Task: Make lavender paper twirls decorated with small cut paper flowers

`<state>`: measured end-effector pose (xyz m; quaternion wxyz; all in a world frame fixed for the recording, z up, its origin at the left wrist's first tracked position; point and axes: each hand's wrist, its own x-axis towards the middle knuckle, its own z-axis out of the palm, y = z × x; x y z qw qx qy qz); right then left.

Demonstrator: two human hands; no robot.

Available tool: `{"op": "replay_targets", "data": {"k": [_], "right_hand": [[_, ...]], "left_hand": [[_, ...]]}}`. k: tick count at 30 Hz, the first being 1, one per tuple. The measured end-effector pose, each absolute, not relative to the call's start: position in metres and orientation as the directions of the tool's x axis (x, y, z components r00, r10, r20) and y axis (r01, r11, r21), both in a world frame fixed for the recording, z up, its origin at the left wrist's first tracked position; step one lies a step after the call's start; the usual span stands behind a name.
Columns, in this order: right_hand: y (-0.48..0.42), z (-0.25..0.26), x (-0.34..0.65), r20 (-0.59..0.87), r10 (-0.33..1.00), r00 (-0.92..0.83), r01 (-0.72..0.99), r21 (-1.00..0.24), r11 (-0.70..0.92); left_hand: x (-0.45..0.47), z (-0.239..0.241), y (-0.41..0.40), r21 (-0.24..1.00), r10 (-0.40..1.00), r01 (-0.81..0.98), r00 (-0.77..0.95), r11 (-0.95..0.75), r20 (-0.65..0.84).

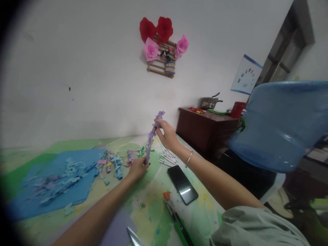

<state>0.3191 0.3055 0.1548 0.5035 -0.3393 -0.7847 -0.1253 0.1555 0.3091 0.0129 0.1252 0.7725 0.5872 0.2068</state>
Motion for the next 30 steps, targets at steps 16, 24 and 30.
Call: {"op": "replay_targets", "data": {"k": [16,24,30], "right_hand": [[0.316,0.15,0.349,0.762,0.621,0.183,0.868,-0.422,0.261],[0.321,0.124,0.398,0.607,0.747,0.272,0.906,-0.424,0.014],[0.35,0.064,0.37,0.328,0.938,0.108,0.936,-0.352,0.016]], "left_hand": [[0.099,0.12,0.298,0.106,0.898,0.95,0.238,-0.295,0.369],[0.156,0.101,0.307,0.122,0.929,0.932,0.315,-0.341,0.192],[0.18,0.044,0.322,0.192,0.962,0.943,0.27,-0.272,0.035]]}}
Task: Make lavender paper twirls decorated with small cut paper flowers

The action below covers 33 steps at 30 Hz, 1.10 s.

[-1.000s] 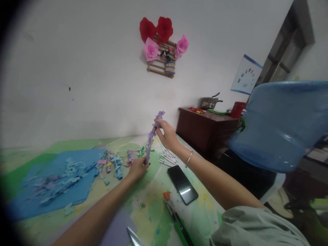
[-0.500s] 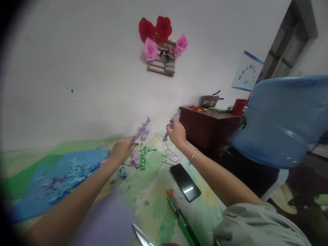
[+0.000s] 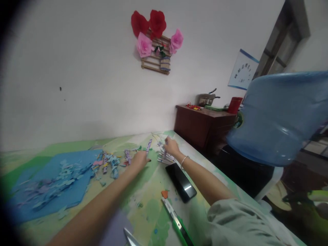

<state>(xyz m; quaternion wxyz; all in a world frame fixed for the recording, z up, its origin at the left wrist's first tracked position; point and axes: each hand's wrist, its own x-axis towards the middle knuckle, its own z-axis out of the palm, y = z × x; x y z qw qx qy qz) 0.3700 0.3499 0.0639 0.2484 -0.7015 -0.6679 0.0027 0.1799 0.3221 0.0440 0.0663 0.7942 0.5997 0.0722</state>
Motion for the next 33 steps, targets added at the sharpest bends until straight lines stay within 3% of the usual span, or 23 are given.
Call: {"op": "replay_targets", "data": {"k": [4,9,13,17,21,25,29,33], "right_hand": [[0.371,0.029,0.348,0.166,0.986,0.012,0.95,-0.309,0.041],[0.387,0.016,0.33,0.079,0.995,-0.064,0.961,-0.263,0.083],[0.384,0.021,0.32,0.108,0.987,-0.116,0.966,-0.219,0.137],[0.367,0.029,0.306,0.215,0.967,-0.134,0.969,-0.174,0.173],[0.338,0.029,0.28,0.25,0.941,-0.23,0.951,-0.148,0.272],[0.313,0.028,0.245,0.184,0.923,-0.339,0.921,-0.135,0.365],[0.309,0.027,0.214,0.142,0.936,-0.323,0.936,-0.098,0.338],[0.318,0.023,0.195,0.101,0.961,-0.258,0.962,-0.061,0.265]], "left_hand": [[0.188,0.014,0.33,0.238,0.981,0.953,0.194,-0.186,-0.009],[0.187,0.007,0.341,0.287,0.995,0.953,0.096,-0.097,0.017],[0.182,0.017,0.34,0.321,0.998,0.946,0.032,-0.045,0.048],[0.175,0.031,0.322,0.338,0.994,0.936,0.078,-0.1,0.078],[0.142,0.043,0.289,0.299,0.987,0.942,0.134,-0.154,0.086],[0.076,0.048,0.265,0.217,0.998,0.976,-0.014,0.0,0.06],[0.015,0.044,0.268,0.146,0.983,0.972,-0.185,0.185,-0.008],[-0.013,0.032,0.282,0.141,0.971,0.961,-0.229,0.236,-0.062]]}}
